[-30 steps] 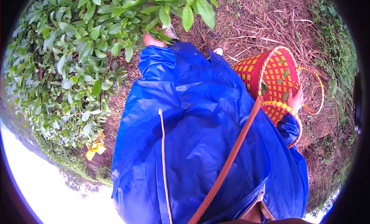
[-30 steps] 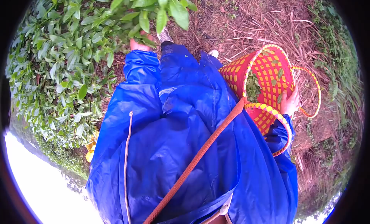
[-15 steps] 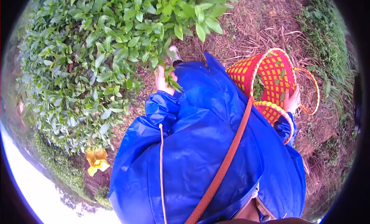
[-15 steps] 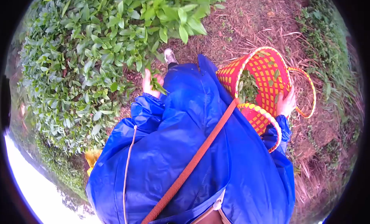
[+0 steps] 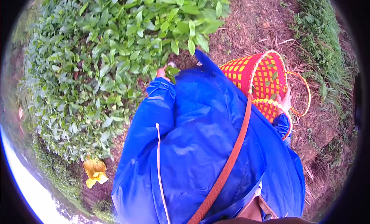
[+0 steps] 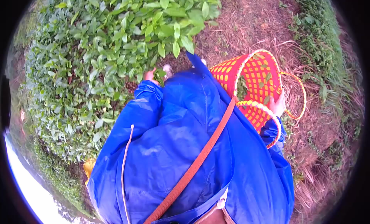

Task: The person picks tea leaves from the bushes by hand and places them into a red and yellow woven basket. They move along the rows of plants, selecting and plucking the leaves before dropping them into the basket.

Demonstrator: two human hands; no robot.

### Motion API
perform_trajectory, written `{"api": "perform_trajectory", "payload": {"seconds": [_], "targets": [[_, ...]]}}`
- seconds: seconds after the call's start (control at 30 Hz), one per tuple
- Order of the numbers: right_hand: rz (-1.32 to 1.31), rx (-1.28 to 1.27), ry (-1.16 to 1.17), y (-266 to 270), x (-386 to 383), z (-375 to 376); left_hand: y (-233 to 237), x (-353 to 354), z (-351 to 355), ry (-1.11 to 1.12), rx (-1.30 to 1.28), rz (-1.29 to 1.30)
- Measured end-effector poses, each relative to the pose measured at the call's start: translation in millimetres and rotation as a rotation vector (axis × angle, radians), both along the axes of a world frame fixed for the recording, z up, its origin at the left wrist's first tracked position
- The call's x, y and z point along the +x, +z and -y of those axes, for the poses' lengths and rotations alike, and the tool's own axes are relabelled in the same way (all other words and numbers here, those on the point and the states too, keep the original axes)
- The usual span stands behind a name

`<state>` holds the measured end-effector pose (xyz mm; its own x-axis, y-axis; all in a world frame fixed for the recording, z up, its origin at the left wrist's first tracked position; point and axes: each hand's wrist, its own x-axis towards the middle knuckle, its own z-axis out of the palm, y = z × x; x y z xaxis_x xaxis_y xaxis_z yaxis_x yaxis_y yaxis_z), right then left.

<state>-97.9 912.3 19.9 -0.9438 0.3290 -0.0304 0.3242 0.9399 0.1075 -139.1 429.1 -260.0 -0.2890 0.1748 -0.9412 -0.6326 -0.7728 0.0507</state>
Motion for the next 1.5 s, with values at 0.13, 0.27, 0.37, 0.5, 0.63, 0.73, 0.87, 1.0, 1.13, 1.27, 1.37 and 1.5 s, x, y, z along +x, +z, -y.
{"api": "perform_trajectory", "payload": {"seconds": [0.13, 0.27, 0.37, 0.5, 0.63, 0.73, 0.87, 1.0, 1.13, 1.27, 1.37, 1.5], "targets": [[0.004, -0.025, -0.015, 0.1, -10.6, 4.4, -7.9, -12.3, 5.2, 0.019, -0.130, 0.067], [-0.033, -0.032, 0.029, -10.0, -5.8, -16.4, 7.2, -9.8, 15.2, -0.032, -0.183, 0.167], [-0.035, -0.036, 0.016, -18.2, -8.8, -23.4, 46.9, 0.2, 19.7, -0.038, -0.156, 0.190], [-0.019, -0.048, 0.016, -18.7, -22.6, -8.7, 94.0, 19.8, -9.3, 0.102, -0.045, -0.059], [0.037, -0.047, -0.035, -14.4, -26.7, -1.2, 101.9, -7.8, -38.6, 0.308, 0.393, -0.361], [0.016, -0.042, -0.017, -17.8, -18.6, -11.6, 103.1, -51.3, -67.7, 0.256, 0.627, -0.452], [0.045, -0.068, -0.040, -17.7, 1.6, -21.7, 122.9, -105.5, -83.9, 0.380, 0.614, -0.279], [0.013, -0.042, -0.103, -21.6, 19.8, -28.3, 102.2, -154.1, -92.3, 0.365, 0.626, -0.364], [-0.004, -0.070, -0.102, -14.2, 25.8, -19.6, 74.8, -178.0, -102.0, 0.411, 0.611, -0.260], [0.002, -0.011, -0.141, -19.5, 42.2, -27.7, 61.2, -171.4, -88.0, 0.159, 0.325, -0.682], [0.010, -0.014, -0.216, -19.5, 47.4, -22.9, 44.7, -155.8, -67.3, -0.282, -0.124, -1.248], [-0.024, -0.034, -0.181, -21.3, 37.3, -14.8, 116.9, -136.3, -66.7, -0.272, -0.598, -0.036]]}}
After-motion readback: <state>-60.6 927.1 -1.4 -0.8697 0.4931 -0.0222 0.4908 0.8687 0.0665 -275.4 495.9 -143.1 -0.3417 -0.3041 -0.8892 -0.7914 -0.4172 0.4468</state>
